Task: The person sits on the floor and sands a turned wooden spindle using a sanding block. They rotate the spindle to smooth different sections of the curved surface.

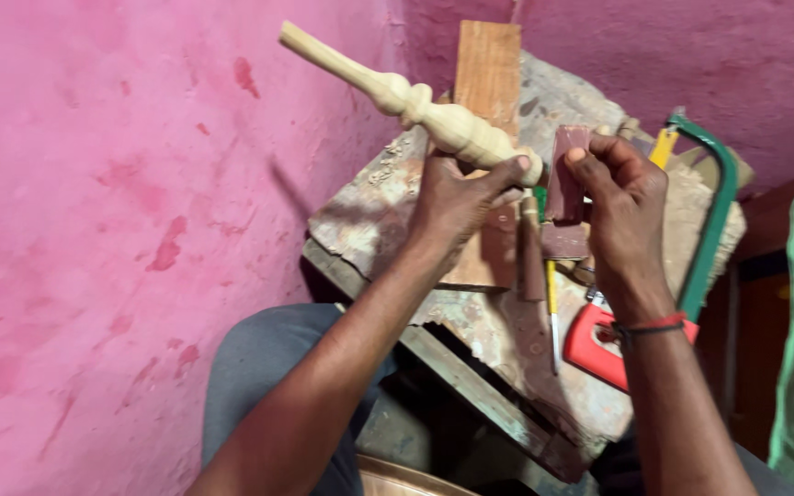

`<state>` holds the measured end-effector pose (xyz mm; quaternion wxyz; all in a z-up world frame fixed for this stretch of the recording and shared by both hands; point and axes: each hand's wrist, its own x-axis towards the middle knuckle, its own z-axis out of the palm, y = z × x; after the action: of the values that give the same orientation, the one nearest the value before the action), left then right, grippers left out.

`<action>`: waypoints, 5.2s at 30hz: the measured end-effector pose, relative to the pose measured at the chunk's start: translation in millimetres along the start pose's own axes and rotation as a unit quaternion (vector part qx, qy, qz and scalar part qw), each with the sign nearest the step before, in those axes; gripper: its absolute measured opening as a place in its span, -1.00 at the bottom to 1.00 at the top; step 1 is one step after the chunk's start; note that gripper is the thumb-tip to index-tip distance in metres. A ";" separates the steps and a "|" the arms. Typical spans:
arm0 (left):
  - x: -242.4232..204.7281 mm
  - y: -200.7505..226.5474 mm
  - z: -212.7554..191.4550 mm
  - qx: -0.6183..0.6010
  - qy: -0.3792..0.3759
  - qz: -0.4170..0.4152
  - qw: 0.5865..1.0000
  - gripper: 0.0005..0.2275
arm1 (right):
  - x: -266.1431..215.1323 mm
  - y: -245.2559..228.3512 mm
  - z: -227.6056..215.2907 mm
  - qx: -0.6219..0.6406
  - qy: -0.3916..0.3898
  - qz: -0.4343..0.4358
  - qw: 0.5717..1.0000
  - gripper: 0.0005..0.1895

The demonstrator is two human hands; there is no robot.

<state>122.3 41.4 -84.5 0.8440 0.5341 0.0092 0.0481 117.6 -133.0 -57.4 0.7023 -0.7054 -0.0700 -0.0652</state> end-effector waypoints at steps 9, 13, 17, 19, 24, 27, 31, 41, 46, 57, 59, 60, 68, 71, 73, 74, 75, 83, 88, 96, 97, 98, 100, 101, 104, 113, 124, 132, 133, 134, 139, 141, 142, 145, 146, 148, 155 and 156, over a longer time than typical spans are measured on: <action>-8.7 -12.9 -1.2 0.047 -0.015 -0.017 0.999 -0.63 | -27.2 6.2 9.9 -0.030 -0.011 -0.020 0.999 -0.69; -8.7 -19.3 2.6 -0.010 -0.046 -0.019 0.999 -0.59 | -31.1 10.4 -2.0 -0.041 0.004 -0.016 0.999 -0.68; -8.7 -17.3 8.1 -0.026 -0.040 -0.060 0.997 -0.53 | -31.3 8.5 -14.2 -0.026 0.045 -0.007 0.999 -0.67; -10.4 -17.3 9.0 -0.027 -0.036 -0.067 0.997 -0.56 | -31.7 8.0 -17.3 -0.034 0.055 -0.012 0.998 -0.66; -14.3 -21.9 12.4 -0.003 -0.060 -0.073 0.996 -0.64 | -37.5 8.9 -13.9 -0.055 0.051 -0.002 0.997 -0.62; -17.7 -24.5 15.7 0.003 -0.074 -0.075 0.994 -0.66 | -36.8 7.5 -12.9 -0.099 0.062 0.023 0.993 -0.63; -23.5 -27.7 20.2 0.056 -0.072 -0.066 0.994 -0.62 | -33.9 6.9 -16.8 -0.148 0.093 -0.031 0.984 -0.66; -25.9 -27.9 19.9 0.238 -0.042 0.037 0.970 -0.60 | -39.2 9.9 -13.9 -0.176 0.096 -0.021 0.979 -0.68; -27.6 -33.1 20.3 0.087 -0.063 -0.031 0.994 -0.52 | -39.2 13.9 -19.2 -0.192 0.110 0.024 0.975 -0.70; -27.6 -37.7 21.5 0.064 -0.073 -0.040 0.994 -0.63 | -40.5 18.7 -20.8 -0.158 0.117 -0.008 0.980 -0.75; -25.8 -35.3 20.7 0.057 -0.074 -0.033 0.995 -0.66 | -40.5 17.2 -19.6 -0.196 0.097 -0.078 0.973 -0.75; -25.3 -35.0 20.7 0.052 -0.070 -0.041 0.995 -0.66 | -39.3 16.7 -19.5 -0.215 0.087 -0.112 0.966 -0.74; -25.5 -38.2 19.9 0.030 -0.070 -0.050 0.996 -0.66 | -39.8 18.4 -20.4 -0.217 0.098 -0.064 0.969 -0.74; -27.1 -39.0 18.6 0.047 -0.068 -0.064 0.995 -0.65 | -41.4 19.3 -19.7 -0.188 0.102 -0.028 0.977 -0.73; -28.4 -38.9 19.8 0.106 -0.064 -0.012 0.992 -0.62 | -42.5 19.4 -20.1 -0.169 0.107 0.004 0.980 -0.72; -29.0 -37.9 19.6 0.135 -0.063 0.014 0.989 -0.61 | -43.8 19.5 -19.9 -0.176 0.105 -0.002 0.979 -0.72; -28.7 -37.2 20.7 0.104 -0.066 -0.006 0.992 -0.63 | -43.2 19.3 -20.6 -0.182 0.102 -0.010 0.978 -0.71; -28.2 -36.4 17.8 0.193 -0.063 0.013 0.979 -0.59 | -44.1 21.3 -21.4 -0.164 0.095 -0.014 0.982 -0.74; -25.0 -41.3 17.1 0.093 -0.073 -0.029 0.993 -0.63 | -42.1 16.1 -17.3 -0.221 0.087 -0.048 0.970 -0.76; -25.1 -43.1 15.0 0.105 -0.087 0.014 0.991 -0.66 | -43.0 21.2 -18.7 -0.200 0.078 -0.048 0.976 -0.75; -26.9 -43.1 15.1 0.128 -0.085 0.011 0.988 -0.65 | -43.7 22.0 -19.2 -0.202 0.082 -0.048 0.975 -0.75; -28.6 -42.7 14.9 0.151 -0.083 0.007 0.985 -0.64 | -45.0 22.6 -19.4 -0.204 0.087 -0.049 0.974 -0.75; -29.3 -40.9 16.0 0.164 -0.076 0.017 0.983 -0.66 | -46.0 22.5 -19.9 -0.199 0.088 -0.045 0.975 -0.75; -27.7 -39.1 16.7 0.171 -0.073 0.023 0.982 -0.67 | -46.3 22.4 -19.0 -0.191 0.086 -0.040 0.977 -0.74; -25.9 -34.6 17.2 0.094 -0.077 -0.023 0.992 -0.72 | -44.5 21.8 -18.1 -0.168 0.081 -0.023 0.982 -0.73; -26.8 -36.0 18.2 0.060 -0.100 -0.037 0.992 -0.69 | -45.5 22.0 -17.9 -0.235 0.093 -0.047 0.966 -0.72; -27.9 -42.0 18.9 0.110 -0.089 -0.016 0.990 -0.62 | -44.8 24.2 -20.0 -0.206 0.094 -0.011 0.974 -0.71; -26.7 -44.7 18.4 0.072 -0.091 -0.034 0.993 -0.65 | -45.9 25.7 -21.1 -0.186 0.090 0.023 0.978 -0.70; -27.1 -45.0 18.5 0.070 -0.096 -0.023 0.993 -0.63 | -46.2 25.6 -21.5 -0.192 0.093 0.012 0.977 -0.70; -27.6 -45.0 18.8 0.068 -0.102 -0.012 0.992 -0.61 | -46.4 25.3 -21.9 -0.198 0.096 0.001 0.976 -0.69; -24.4 -41.1 20.4 0.093 -0.077 -0.015 0.993 -0.66 | -44.5 23.9 -21.8 -0.233 0.087 -0.071 0.966 -0.70; -26.0 -41.3 20.7 0.083 -0.083 -0.019 0.993 -0.66 | -45.6 24.4 -22.4 -0.206 0.086 -0.035 0.974 -0.68; -26.9 -41.3 20.8 0.085 -0.090 -0.012 0.992 -0.64 | -46.2 24.5 -22.4 -0.210 0.092 -0.025 0.973 -0.68; -26.6 -38.9 19.8 0.108 -0.077 0.002 0.991 -0.67 | -45.6 23.6 -20.6 -0.235 0.101 -0.031 0.966 -0.68; -25.2 -38.1 19.5 0.119 -0.067 0.006 0.991 -0.68 | -44.7 23.2 -20.1 -0.255 0.099 -0.056 0.960 -0.68; -24.3 -38.8 20.2 0.081 -0.079 -0.022 0.993 -0.67 | -45.4 22.4 -21.1 -0.261 0.097 -0.059 0.959 -0.68; -21.9 -39.2 19.3 0.068 -0.078 0.024 0.994 -0.68 | -46.3 19.4 -16.8 -0.265 0.090 -0.045 0.959 -0.67; -21.9 -39.3 19.7 0.074 -0.072 -0.002 0.995 -0.67 | -45.8 18.8 -16.5 -0.285 0.087 -0.059 0.953 -0.67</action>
<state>104.6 5.0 -112.3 0.8008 0.5970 -0.0470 0.0065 76.3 -149.9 -84.4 0.4705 -0.8623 -0.0282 -0.1851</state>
